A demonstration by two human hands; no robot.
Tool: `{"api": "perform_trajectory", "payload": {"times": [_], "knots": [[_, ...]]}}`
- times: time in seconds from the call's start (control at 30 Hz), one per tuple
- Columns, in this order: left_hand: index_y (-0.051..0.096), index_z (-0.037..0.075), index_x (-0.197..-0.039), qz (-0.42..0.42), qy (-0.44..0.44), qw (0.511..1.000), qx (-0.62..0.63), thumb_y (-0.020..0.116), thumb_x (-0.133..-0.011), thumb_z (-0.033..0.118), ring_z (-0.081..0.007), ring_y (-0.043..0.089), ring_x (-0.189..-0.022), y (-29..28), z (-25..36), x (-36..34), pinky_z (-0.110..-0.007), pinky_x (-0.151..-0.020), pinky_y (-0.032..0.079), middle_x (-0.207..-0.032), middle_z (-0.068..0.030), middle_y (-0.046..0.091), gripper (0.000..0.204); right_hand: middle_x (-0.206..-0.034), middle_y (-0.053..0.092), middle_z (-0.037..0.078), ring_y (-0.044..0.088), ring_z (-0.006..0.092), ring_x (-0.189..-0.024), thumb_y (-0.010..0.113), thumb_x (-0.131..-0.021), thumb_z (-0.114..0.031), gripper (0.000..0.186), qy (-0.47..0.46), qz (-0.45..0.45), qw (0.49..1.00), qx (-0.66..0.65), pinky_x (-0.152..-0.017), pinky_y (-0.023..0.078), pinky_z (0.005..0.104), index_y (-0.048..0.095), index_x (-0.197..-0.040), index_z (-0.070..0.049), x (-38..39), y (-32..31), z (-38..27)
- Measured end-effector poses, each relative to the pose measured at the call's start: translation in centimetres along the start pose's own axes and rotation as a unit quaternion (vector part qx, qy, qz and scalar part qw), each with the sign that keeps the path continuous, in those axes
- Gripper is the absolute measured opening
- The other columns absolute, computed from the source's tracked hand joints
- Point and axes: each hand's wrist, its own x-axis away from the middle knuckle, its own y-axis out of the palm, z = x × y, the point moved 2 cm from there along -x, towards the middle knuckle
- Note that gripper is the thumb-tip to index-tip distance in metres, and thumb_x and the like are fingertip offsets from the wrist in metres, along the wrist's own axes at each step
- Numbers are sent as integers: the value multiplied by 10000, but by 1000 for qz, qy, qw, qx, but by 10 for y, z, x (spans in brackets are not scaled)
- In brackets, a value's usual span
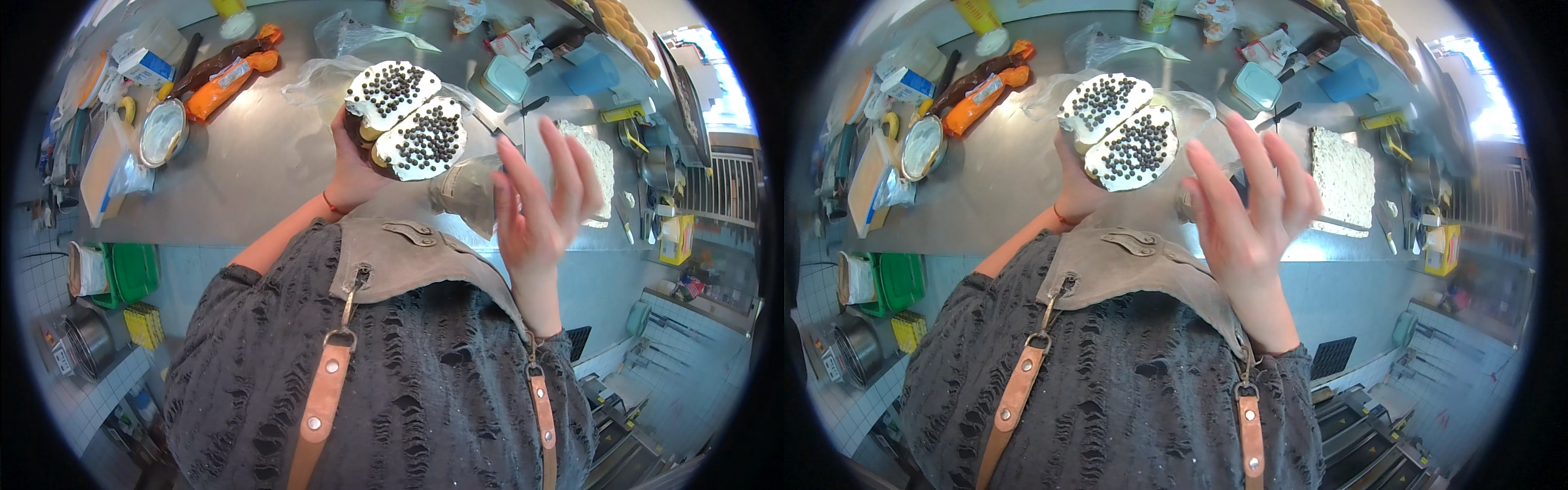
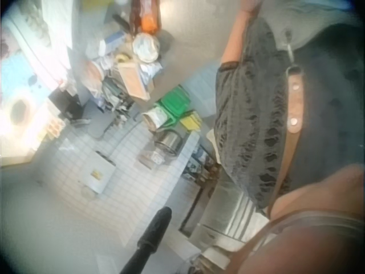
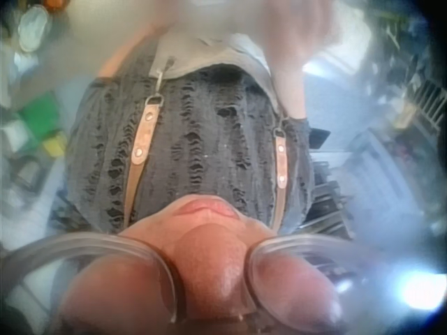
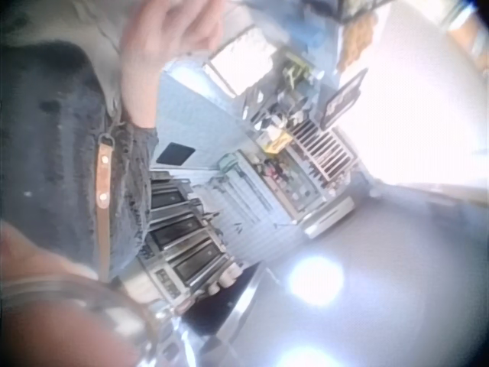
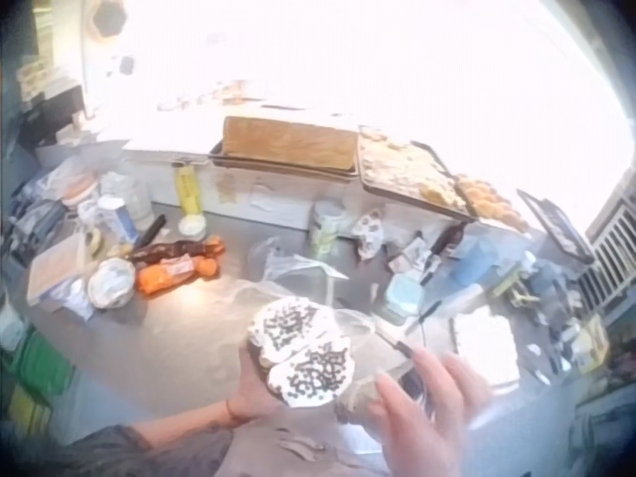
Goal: The person retrieves a sheet of white icing from a plastic bag, places it on the counter, and then picks up two pastries. They sprinkle black seeds onto the iced surfaces of the pastries and place them on a tray.
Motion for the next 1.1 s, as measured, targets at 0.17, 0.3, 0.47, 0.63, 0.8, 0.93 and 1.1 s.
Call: {"api": "perform_trajectory", "payload": {"times": [0.17, 0.3, 0.47, 0.63, 0.8, 0.93, 1.1], "knots": [[138, 90, -1497, 7, -13, 1000, 5, 990, -658, 125, -233, 542, -1332, 0, 2, -3, -399, -1076, 500, -1484, -144, 451, 1196, -1664, 293, 154, 243, 349, -1483, 642, -916, -628, 766, 39, -167, 980, -100, -1175, 188, 468, 534, -1512, -159, -1, 41, 8], [40, 176, -1550, -48, -25, 998, 12, 992, -629, 59, -286, 466, -1418, -2, 0, -4, -473, -1139, 470, -1563, -150, 321, 1330, -1664, 291, 149, 223, 352, -1500, 497, -971, -679, 773, 43, -201, 973, -104, -1208, 130, 483, 521, -1520, -136, 1, 52, 6], [30, 178, -1554, -51, -46, 997, 35, 995, -627, 70, -290, 462, -1421, -4, -8, -1, -471, -1142, 466, -1572, -152, 311, 1342, -1657, 310, 126, 217, 324, -1512, 485, -967, -700, 803, 25, -212, 976, -35, -1221, 92, 493, 505, -1527, -124, -2, 49, -3], [14, 170, -1559, -46, -84, 995, 42, 996, -630, 82, -294, 436, -1440, -5, -8, 0, -472, -1157, 447, -1582, -158, 295, 1355, -1671, 297, 132, 201, 316, -1530, 333, -1006, -738, 819, -8, -249, 968, 4, -1232, 53, 480, 474, -1559, -150, -2, 46, -11], [273, 69, -1480, -2, -80, 996, 48, 931, -732, 84, -233, 572, -1297, 3, 4, -7, -406, -1049, 533, -1463, -140, 492, 996, -1648, 341, 104, 222, 306, -1516, 396, -974, -752, 810, -2, -228, 973, -27, -1228, 49, 500, 524, -1518, -165, -3, 44, -16], [405, 35, -1454, -32, -34, 998, 42, 906, -774, 92, -194, 617, -1262, 10, 15, -11, -370, -1026, 561, -1435, -116, 573, 847, -1640, 355, 95, 226, 304, -1512, 420, -959, -761, 808, -6, -228, 973, -28, -1225, 44, 517, 543, -1501, -175, -1, 44, -20], [365, 71, -1494, -55, -58, 994, 69, 907, -770, 96, -202, 563, -1338, 8, 12, -8, -372, -1087, 521, -1490, -112, 526, 905, -1634, 366, 95, 226, 301, -1514, 400, -954, -777, 819, -16, -230, 973, -30, -1224, 41, 529, 542, -1504, -187, 2, 44, -27]]}}
